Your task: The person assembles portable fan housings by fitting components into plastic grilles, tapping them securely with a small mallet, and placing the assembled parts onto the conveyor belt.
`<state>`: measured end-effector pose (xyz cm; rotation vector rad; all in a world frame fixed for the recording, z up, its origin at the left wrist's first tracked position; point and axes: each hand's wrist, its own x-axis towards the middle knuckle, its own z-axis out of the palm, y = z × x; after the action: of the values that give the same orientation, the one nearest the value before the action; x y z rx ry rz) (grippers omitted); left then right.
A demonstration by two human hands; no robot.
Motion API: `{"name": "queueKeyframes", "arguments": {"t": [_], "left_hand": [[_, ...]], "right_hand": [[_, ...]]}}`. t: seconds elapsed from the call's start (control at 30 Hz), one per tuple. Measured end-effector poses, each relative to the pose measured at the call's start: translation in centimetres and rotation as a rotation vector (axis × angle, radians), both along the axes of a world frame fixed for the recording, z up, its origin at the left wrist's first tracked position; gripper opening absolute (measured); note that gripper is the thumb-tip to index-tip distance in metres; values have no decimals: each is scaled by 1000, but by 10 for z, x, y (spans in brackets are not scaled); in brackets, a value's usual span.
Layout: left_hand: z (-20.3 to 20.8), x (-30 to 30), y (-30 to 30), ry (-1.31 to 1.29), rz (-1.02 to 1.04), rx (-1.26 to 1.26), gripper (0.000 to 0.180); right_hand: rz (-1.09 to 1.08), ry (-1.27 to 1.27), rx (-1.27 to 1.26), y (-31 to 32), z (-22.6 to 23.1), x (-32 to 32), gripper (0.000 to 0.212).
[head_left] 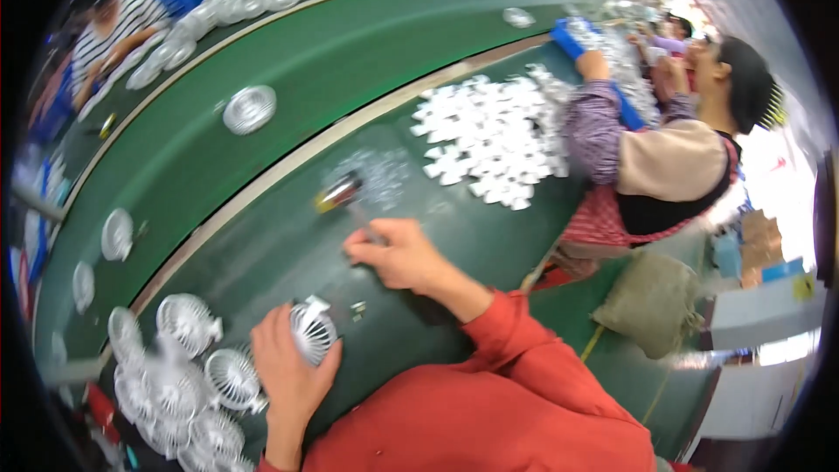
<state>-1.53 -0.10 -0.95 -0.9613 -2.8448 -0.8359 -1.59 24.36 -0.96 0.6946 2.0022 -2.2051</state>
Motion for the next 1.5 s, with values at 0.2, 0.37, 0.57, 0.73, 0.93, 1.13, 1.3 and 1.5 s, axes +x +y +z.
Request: {"name": "queueKeyframes", "arguments": {"t": [0.2,0.37,0.57,0.73,0.93,1.13,1.3,1.5], "left_hand": [[9,-3,5,-84,-104,271,74],[9,-1,0,-87,-119,287,76],[12,-1,4,-103,-145,303,76],[11,-2,6,-114,-156,322,76],[5,-4,0,-189,-138,349,78],[7,-5,-1,-168,-111,338,75],[16,-4,1,-122,-66,196,74],[42,-28,-2,-488,-46,56,70]], "right_hand": [[86,-126,-577,-5,13,14,16],[154,-171,-718,-28,0,13,22],[227,-137,-770,-33,-7,18,22],[196,-143,-749,-34,-8,18,21],[202,-121,-733,-37,-6,18,24],[250,-41,-722,-36,-11,19,22],[185,-72,-325,-42,6,18,21],[40,29,-179,-42,9,21,16]]}}
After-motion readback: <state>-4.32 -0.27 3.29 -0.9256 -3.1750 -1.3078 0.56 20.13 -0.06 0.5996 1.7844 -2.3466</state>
